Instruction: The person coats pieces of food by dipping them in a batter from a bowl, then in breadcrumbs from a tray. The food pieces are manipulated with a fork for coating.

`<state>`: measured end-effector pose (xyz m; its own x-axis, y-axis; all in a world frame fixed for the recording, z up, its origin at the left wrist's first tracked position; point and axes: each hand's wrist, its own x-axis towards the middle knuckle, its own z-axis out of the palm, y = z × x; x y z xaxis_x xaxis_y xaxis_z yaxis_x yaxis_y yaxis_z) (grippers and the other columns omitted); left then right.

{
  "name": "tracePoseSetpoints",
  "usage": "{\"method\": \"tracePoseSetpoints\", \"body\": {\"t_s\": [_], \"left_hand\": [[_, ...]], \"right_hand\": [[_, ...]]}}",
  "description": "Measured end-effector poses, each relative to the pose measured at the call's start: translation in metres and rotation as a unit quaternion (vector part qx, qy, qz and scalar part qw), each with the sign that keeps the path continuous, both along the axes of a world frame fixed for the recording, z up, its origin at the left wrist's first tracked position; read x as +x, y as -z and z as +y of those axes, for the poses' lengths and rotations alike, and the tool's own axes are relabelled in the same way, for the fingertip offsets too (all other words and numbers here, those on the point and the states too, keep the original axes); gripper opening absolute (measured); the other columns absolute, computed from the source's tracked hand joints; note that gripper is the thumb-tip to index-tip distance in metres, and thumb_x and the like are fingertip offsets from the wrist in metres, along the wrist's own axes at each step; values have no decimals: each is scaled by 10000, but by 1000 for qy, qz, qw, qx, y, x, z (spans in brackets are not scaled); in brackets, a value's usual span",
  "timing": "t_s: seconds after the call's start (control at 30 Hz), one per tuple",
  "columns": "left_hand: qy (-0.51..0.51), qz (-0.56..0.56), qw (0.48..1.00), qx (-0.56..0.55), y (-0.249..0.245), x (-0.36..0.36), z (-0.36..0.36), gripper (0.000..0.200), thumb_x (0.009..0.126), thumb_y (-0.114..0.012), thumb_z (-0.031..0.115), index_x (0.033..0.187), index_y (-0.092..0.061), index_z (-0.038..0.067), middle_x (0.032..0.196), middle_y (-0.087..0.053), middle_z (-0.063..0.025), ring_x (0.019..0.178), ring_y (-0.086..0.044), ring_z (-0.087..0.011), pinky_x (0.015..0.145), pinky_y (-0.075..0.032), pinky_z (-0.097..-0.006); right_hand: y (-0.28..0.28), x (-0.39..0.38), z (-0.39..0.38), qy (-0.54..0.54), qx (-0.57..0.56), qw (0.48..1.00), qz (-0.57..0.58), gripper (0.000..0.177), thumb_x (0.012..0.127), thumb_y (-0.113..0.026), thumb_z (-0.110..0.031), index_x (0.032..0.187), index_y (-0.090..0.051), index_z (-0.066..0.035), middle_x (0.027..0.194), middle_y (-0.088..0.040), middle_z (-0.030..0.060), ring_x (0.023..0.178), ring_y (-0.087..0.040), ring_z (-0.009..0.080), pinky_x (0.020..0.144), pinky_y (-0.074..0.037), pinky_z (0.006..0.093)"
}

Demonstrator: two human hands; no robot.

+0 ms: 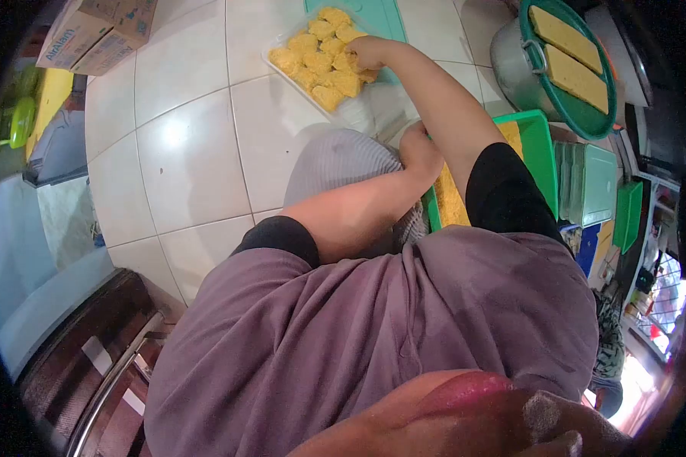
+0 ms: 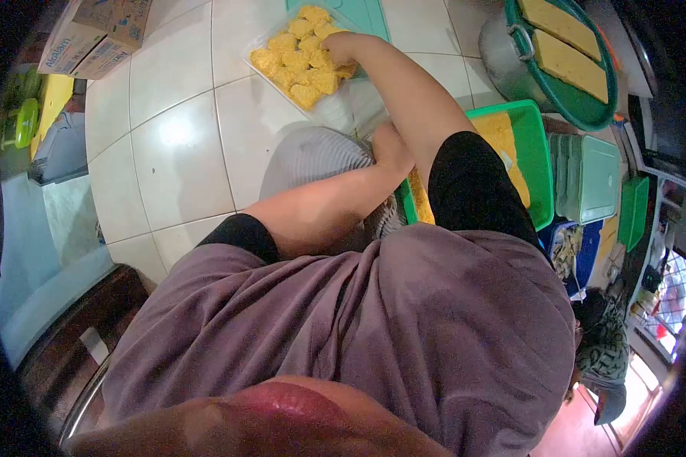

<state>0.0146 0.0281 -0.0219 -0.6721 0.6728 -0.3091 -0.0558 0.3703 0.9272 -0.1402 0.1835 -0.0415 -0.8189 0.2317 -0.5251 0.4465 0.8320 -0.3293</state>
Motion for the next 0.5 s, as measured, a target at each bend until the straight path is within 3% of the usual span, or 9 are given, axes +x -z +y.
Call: {"method": "tracePoseSetpoints", "body": {"t_s": [0.2,0.37,0.47,0.5], "left_hand": [[-44,-14,999,-3,-6,3,-1,277,749,-624,258,759,-609,-19,787,-615,-251,800,-602,-411,691,-454,-438],[-26,-8,998,-64,-8,0,2,273,725,-643,215,874,-640,-15,836,-630,-255,842,-617,-404,730,-474,-425],[-25,6,998,-65,-12,0,1,245,770,-576,226,771,-582,-19,808,-600,-272,798,-591,-423,696,-438,-452],[-24,16,998,-54,-10,1,0,264,796,-541,232,720,-553,-20,793,-586,-278,774,-578,-432,678,-421,-464]], "right_hand": [[-9,6,9,11,8,999,31,490,720,-621,-54,1201,-573,-134,1039,-637,124,914,-615,266,751,-509,359],[-3,23,29,121,-35,981,147,351,748,-588,-71,1090,-642,-128,969,-658,111,861,-632,238,739,-511,344],[5,37,34,167,123,969,138,267,763,-583,-117,1018,-661,-110,914,-674,97,841,-647,184,718,-516,330],[6,38,34,144,143,976,83,256,765,-586,-134,1009,-661,-107,907,-677,93,844,-649,164,715,-517,324]]}}
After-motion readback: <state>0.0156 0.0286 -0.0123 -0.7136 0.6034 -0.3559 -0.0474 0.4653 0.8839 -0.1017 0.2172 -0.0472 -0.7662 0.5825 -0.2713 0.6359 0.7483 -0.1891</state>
